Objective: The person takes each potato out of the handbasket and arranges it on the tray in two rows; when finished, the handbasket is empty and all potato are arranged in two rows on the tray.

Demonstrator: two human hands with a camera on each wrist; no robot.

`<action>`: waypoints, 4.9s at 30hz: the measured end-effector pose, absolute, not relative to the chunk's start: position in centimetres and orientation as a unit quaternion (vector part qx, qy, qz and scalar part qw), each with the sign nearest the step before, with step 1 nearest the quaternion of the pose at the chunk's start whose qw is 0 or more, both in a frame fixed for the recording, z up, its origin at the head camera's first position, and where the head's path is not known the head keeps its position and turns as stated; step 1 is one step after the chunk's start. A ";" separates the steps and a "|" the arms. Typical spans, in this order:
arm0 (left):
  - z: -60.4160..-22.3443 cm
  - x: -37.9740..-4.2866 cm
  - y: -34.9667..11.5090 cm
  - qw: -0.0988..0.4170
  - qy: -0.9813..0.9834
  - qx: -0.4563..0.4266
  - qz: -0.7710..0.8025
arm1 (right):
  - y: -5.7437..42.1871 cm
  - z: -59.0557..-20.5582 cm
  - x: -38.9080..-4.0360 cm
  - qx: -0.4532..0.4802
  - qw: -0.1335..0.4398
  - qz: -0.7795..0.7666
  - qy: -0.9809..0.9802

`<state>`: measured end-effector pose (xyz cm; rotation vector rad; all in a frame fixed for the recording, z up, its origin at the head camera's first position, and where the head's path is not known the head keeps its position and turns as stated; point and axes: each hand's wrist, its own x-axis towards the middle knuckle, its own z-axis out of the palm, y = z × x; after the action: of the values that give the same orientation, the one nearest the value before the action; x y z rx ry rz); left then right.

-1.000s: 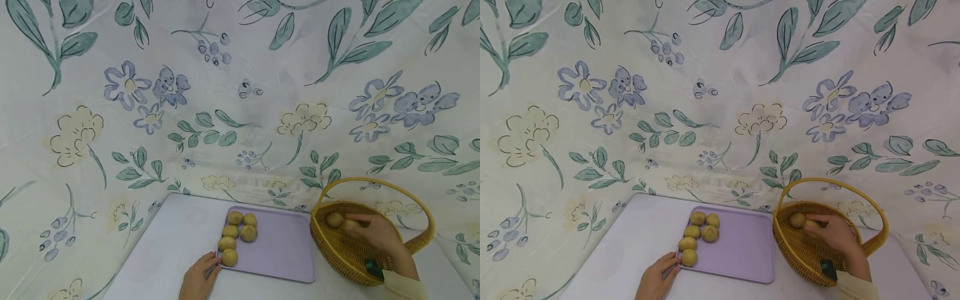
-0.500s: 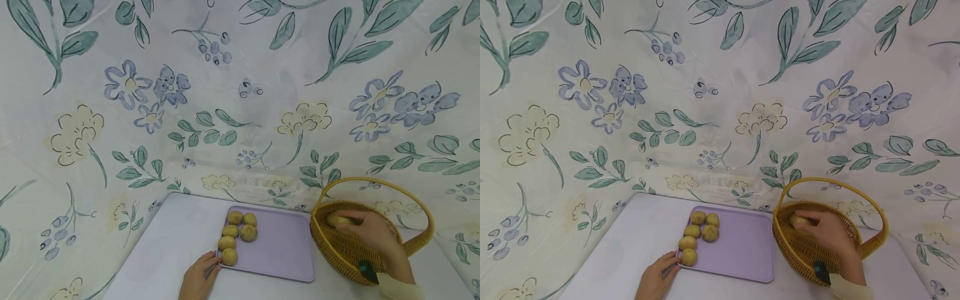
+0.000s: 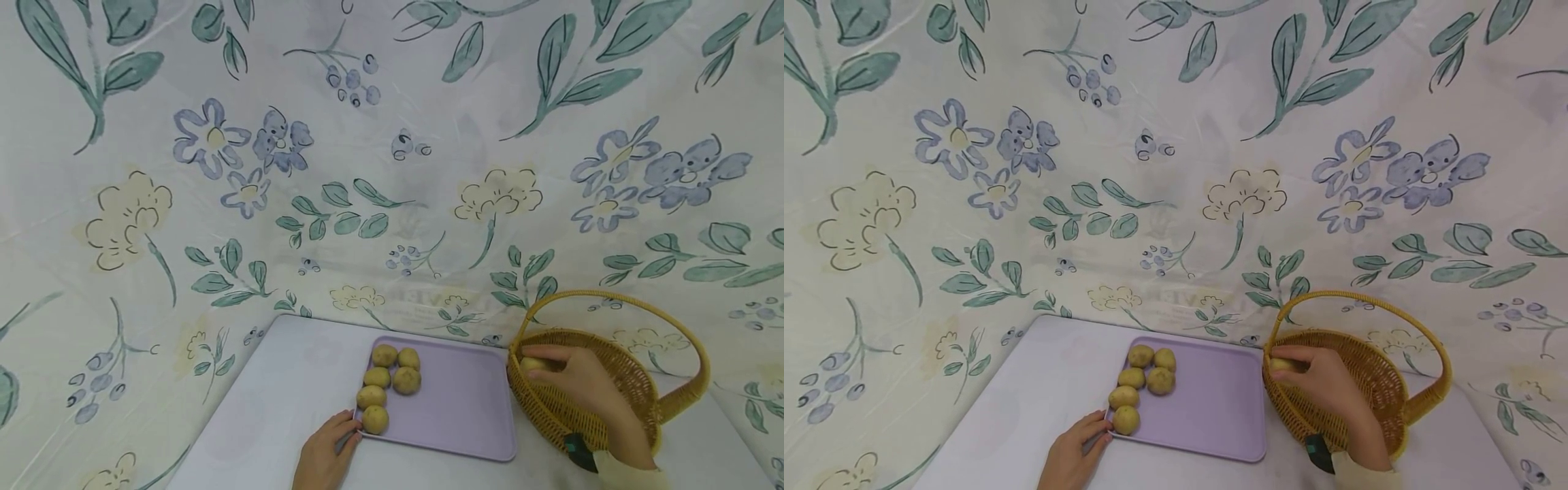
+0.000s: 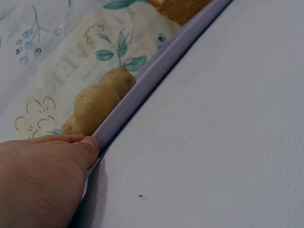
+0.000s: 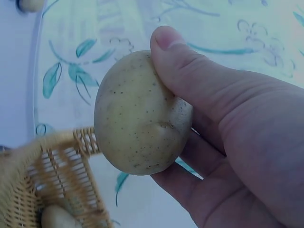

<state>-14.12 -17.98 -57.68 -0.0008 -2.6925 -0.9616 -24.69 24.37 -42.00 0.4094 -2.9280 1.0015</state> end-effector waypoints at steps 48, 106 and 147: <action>-57.9 -14.1 -18.1 0.174 -0.931 -0.016 -0.321 | 9.7 -45.9 -23.7 0.310 -0.013 0.424 -0.851; -57.7 -14.2 -18.2 0.138 -0.934 -0.010 -0.330 | 2.2 -53.0 -22.9 0.231 0.073 0.362 -0.900; -57.9 -14.1 -18.3 0.123 -0.935 -0.005 -0.333 | 7.9 -48.6 -24.5 0.174 0.076 0.414 -0.890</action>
<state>-14.11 -18.26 -57.86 -0.0140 -2.7260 -0.9723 -24.49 7.88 -48.61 0.5212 -2.6700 1.2400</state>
